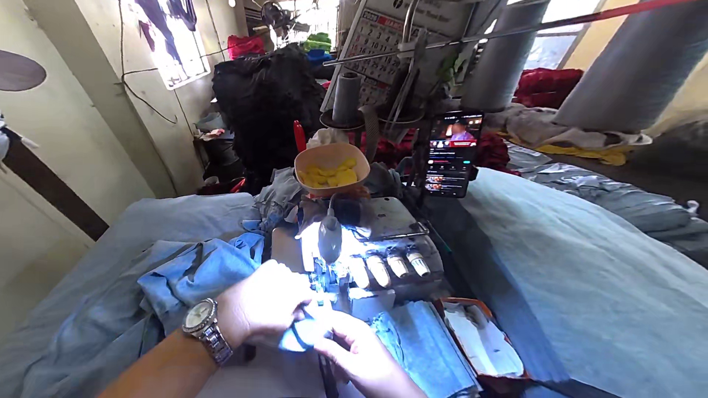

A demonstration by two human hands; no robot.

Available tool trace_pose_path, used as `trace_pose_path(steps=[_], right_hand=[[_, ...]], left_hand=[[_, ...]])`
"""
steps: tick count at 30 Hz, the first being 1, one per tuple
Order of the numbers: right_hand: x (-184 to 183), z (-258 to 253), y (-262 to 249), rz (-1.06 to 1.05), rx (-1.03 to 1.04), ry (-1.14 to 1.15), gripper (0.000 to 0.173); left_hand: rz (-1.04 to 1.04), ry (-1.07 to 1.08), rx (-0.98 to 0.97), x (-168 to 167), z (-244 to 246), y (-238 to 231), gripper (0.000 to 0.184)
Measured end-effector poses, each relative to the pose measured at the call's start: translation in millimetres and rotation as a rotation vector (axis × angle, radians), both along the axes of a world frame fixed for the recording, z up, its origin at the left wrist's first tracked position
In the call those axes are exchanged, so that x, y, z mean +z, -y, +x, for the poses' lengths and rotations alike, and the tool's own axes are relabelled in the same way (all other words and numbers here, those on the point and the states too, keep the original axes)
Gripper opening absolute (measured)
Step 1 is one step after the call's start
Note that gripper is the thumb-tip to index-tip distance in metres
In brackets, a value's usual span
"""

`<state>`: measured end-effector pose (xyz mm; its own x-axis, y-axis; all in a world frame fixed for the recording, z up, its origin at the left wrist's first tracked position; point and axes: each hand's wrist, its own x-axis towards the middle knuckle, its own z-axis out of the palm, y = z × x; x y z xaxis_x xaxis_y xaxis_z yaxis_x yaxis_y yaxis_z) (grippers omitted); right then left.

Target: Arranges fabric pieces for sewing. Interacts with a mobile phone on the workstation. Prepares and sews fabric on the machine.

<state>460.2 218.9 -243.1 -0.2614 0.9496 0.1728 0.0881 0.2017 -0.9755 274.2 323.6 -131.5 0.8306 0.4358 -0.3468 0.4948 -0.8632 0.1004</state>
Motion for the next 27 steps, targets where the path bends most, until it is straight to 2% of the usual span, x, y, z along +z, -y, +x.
trace_pose_path(steps=[2, 7, 11, 14, 15, 18, 20, 22, 25, 27], right_hand=[[3.8, 2.7, -7.0, -0.001, 0.032, 0.021, 0.019], [3.7, 5.7, -10.5, 0.026, 0.073, 0.074, 0.015], [2.3, 5.3, -10.4, 0.060, 0.047, 0.080, 0.015], [2.2, 7.8, -14.2, 0.092, 0.009, 0.101, 0.015], [1.7, 8.9, -16.8, 0.110, -0.020, 0.138, 0.017], [0.2, 11.8, -24.4, 0.199, -0.068, 0.282, 0.021], [4.0, 10.5, -23.6, 0.228, -0.088, 0.303, 0.022], [6.7, 7.5, -18.0, 0.218, -0.103, 0.216, 0.023], [3.8, 6.7, -16.1, 0.270, -0.096, 0.076, 0.014], [4.0, 10.0, -17.6, 0.268, -0.068, 0.067, 0.015]], left_hand=[[0.098, -0.015, -0.009, 3.8, -2.2, 0.5, 0.020], [0.285, 0.226, -0.133, -2.8, 1.7, 31.3, 0.017], [0.180, 0.090, -0.051, 3.7, 7.2, 33.4, 0.021], [0.266, 0.139, -0.006, -3.5, 2.2, 23.0, 0.033], [0.259, 0.093, 0.044, -1.8, 0.4, 18.3, 0.037], [0.267, 0.094, 0.122, -3.2, -11.4, 8.3, 0.035], [0.211, 0.251, 0.100, -1.5, -12.1, 15.1, 0.028], [0.060, 0.400, 0.058, 1.3, -9.1, 27.1, 0.025], [-0.113, 0.382, 0.080, 2.8, -6.1, 26.4, 0.030], [-0.153, 0.379, 0.128, 0.1, -8.4, 18.9, 0.035]])
